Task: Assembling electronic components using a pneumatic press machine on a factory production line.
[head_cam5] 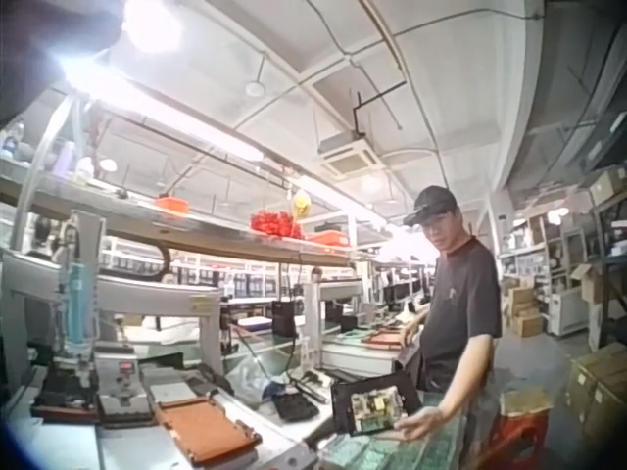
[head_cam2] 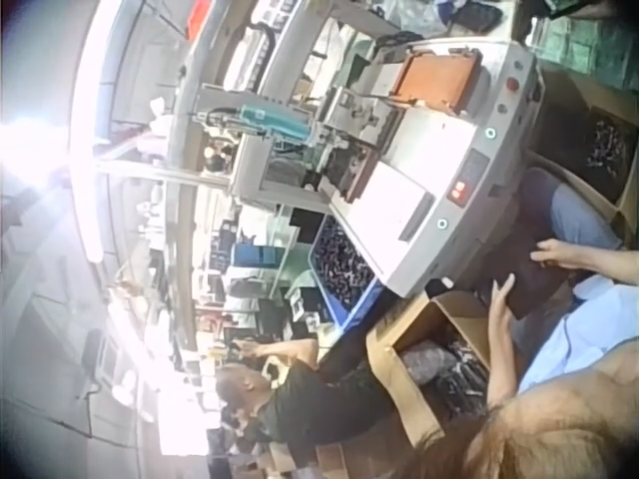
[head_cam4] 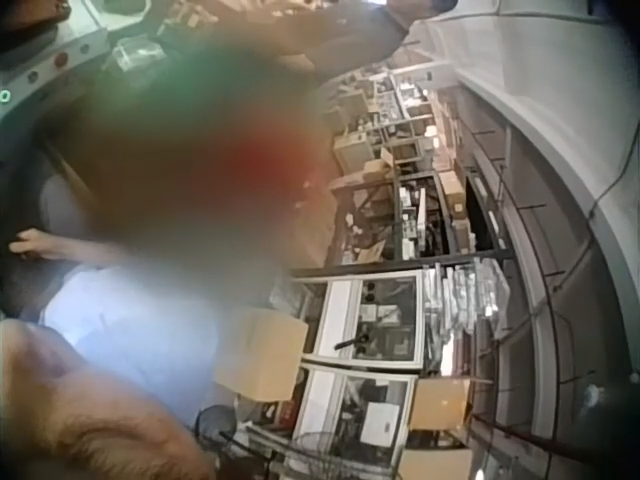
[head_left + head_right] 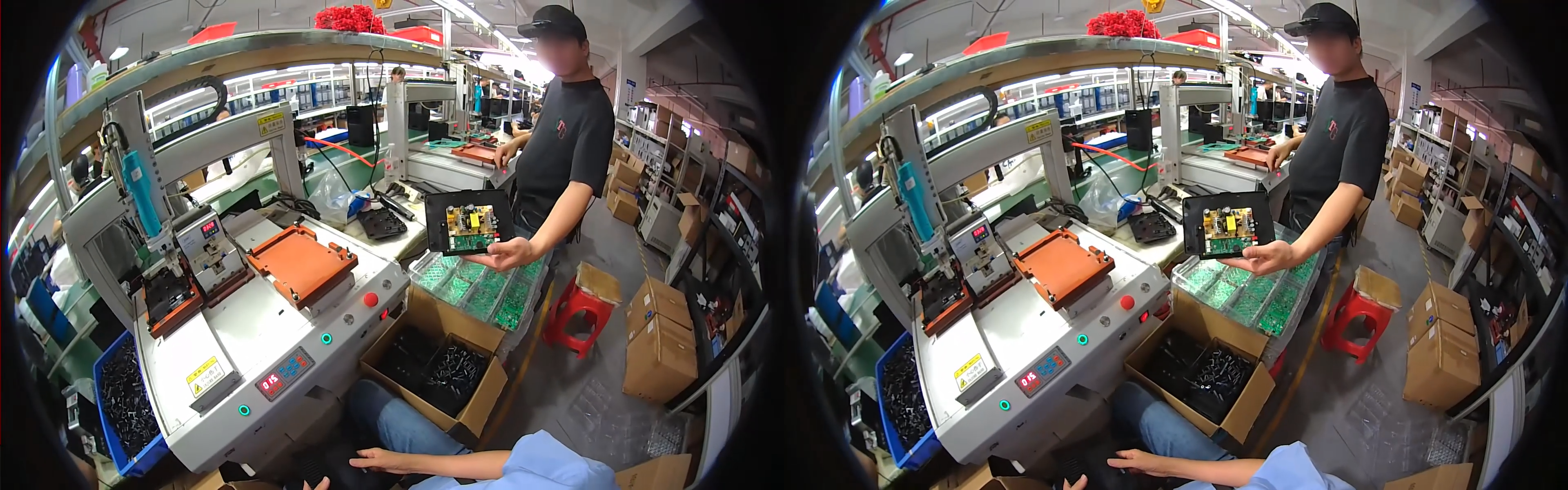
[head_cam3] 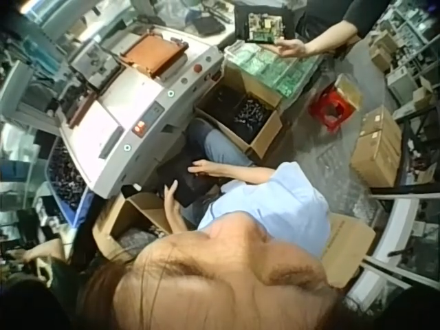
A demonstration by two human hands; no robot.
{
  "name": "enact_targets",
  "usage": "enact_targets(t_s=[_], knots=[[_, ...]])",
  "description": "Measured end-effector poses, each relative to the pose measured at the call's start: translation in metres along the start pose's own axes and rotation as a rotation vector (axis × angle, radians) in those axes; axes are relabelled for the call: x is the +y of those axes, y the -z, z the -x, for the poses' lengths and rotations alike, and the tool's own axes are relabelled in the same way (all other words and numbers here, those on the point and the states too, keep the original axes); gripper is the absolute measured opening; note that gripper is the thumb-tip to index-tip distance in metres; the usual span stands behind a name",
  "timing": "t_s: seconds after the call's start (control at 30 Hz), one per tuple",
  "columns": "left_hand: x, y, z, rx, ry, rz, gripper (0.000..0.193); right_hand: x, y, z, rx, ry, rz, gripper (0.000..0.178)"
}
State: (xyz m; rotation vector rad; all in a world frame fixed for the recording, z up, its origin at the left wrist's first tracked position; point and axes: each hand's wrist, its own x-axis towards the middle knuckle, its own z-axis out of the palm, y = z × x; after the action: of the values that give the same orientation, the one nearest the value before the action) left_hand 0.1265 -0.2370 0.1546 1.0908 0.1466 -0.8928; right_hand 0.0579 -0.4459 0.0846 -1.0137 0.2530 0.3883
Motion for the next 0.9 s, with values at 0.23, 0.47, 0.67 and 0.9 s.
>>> enact_targets(t_s=[0.23, 0.47, 0.67, 0.9], knots=[[-0.005, 0.006, -0.006, 0.011, 0.025, 0.156, 0.050, -0.010, -0.008, 0.003, 0.003, 0.103, 0.084, 0.040], [-0.013, 0.027, -0.018, 0.059, 0.159, 0.440, 0.039, -0.061, 0.002, 0.027, 0.053, 0.311, 0.399, 0.038], [0.002, 0.021, -0.008, 0.118, 0.026, 0.447, 0.031, -0.164, 0.075, 0.069, 0.826, 0.653, 0.848, 0.020], [0.006, 0.006, -0.001, 0.221, 0.036, 0.419, 0.029, -0.157, 0.183, 0.029, 0.995, 0.013, 1.885, 0.030]])
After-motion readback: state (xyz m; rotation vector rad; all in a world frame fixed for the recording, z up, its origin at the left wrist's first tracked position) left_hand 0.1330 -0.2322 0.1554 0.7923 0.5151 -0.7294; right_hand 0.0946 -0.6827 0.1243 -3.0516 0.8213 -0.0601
